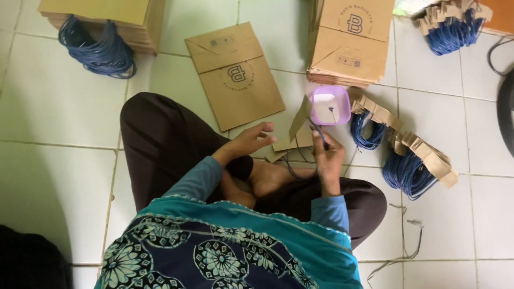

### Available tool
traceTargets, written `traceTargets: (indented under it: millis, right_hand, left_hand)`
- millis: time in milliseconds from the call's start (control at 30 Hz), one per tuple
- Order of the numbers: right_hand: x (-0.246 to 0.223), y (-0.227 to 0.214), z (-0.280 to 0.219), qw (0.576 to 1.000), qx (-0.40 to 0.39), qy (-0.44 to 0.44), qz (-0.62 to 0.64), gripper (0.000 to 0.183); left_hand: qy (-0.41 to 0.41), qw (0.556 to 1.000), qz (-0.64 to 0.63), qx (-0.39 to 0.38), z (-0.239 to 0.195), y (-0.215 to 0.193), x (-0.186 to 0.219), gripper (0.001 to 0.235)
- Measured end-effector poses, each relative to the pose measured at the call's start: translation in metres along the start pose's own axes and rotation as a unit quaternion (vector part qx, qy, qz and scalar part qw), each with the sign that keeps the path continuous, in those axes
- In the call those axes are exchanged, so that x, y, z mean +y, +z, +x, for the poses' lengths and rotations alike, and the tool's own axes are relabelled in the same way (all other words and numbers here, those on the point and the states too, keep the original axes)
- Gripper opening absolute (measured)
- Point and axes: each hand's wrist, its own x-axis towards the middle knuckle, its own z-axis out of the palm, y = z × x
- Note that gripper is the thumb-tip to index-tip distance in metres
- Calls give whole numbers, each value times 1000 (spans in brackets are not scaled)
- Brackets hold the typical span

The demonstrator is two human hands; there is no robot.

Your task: The person sits on the floor and assembles paper bags by inserting blue rope handles into the bag's side slots. They use a small stick to apply adhesive from a purple container to secure the handles in place. The person folds the bag flaps and presses them down to complete the assembly.

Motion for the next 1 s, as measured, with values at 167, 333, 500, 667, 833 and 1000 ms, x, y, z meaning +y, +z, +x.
traceTargets:
  millis: [167,333,500,667,833,1000]
  right_hand:
    - [0,65,-11,929,-143,-302,-159,14]
    - [19,42,2,904,-320,-254,-124,43]
    - [154,-64,35,861,-266,147,-408,42]
    - [120,-43,43,868,-288,236,-329,27]
    - [143,-39,70,915,-165,328,-168,18]
    - [164,-44,85,911,-141,303,-241,31]
  left_hand:
    - [-53,938,-340,-41,-26,-6,31,73]
    - [-136,824,-541,97,0,-2,-32,48]
    - [-118,778,-612,85,17,-9,-35,47]
    - [-125,760,-631,92,22,-12,-41,45]
    - [-113,750,-643,103,26,-21,-39,38]
    - [-103,771,-623,79,33,-17,-46,34]
